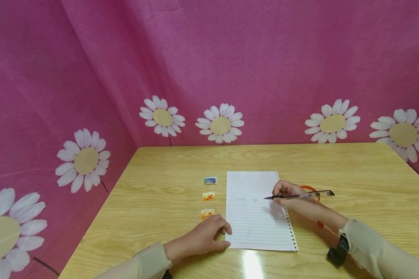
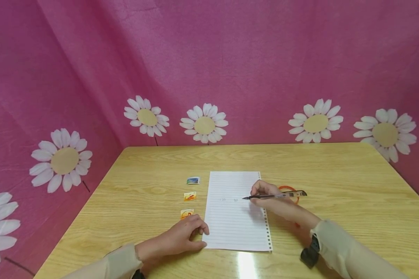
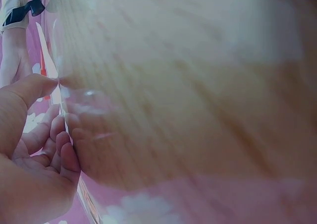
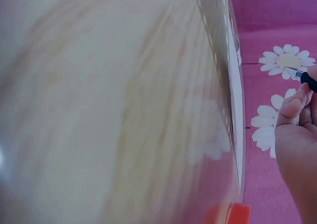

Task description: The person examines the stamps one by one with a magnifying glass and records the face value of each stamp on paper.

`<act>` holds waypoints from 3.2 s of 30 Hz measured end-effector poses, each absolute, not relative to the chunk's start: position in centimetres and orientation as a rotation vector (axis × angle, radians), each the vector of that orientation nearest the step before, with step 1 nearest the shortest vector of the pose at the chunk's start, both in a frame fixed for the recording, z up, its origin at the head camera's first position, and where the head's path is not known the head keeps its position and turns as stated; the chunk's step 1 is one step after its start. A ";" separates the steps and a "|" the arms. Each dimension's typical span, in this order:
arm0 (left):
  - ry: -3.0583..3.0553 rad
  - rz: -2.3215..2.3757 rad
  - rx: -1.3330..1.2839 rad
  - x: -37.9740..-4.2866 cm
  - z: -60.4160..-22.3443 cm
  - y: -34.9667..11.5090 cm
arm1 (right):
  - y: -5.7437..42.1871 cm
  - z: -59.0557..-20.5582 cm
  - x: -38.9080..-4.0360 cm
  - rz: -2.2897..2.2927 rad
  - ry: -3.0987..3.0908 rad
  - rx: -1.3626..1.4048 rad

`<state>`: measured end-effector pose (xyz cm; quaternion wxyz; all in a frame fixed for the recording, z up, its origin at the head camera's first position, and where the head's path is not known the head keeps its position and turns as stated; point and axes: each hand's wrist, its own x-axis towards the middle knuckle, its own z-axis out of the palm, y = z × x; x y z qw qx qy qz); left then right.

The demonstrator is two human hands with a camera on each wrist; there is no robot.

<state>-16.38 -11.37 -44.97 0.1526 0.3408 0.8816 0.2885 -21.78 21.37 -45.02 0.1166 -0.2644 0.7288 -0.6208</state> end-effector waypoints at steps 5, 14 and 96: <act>2.534 0.828 0.977 -16.4 -45.0 -11.4 | 22.3 -44.9 -21.6 -1.804 2.205 -0.765; 2.544 0.822 0.981 -16.3 -45.1 -11.3 | 23.9 -45.1 -21.4 -1.856 2.274 -0.770; 2.537 0.834 0.971 -16.2 -44.9 -11.2 | 36.2 -45.6 -19.2 -1.699 2.827 -0.378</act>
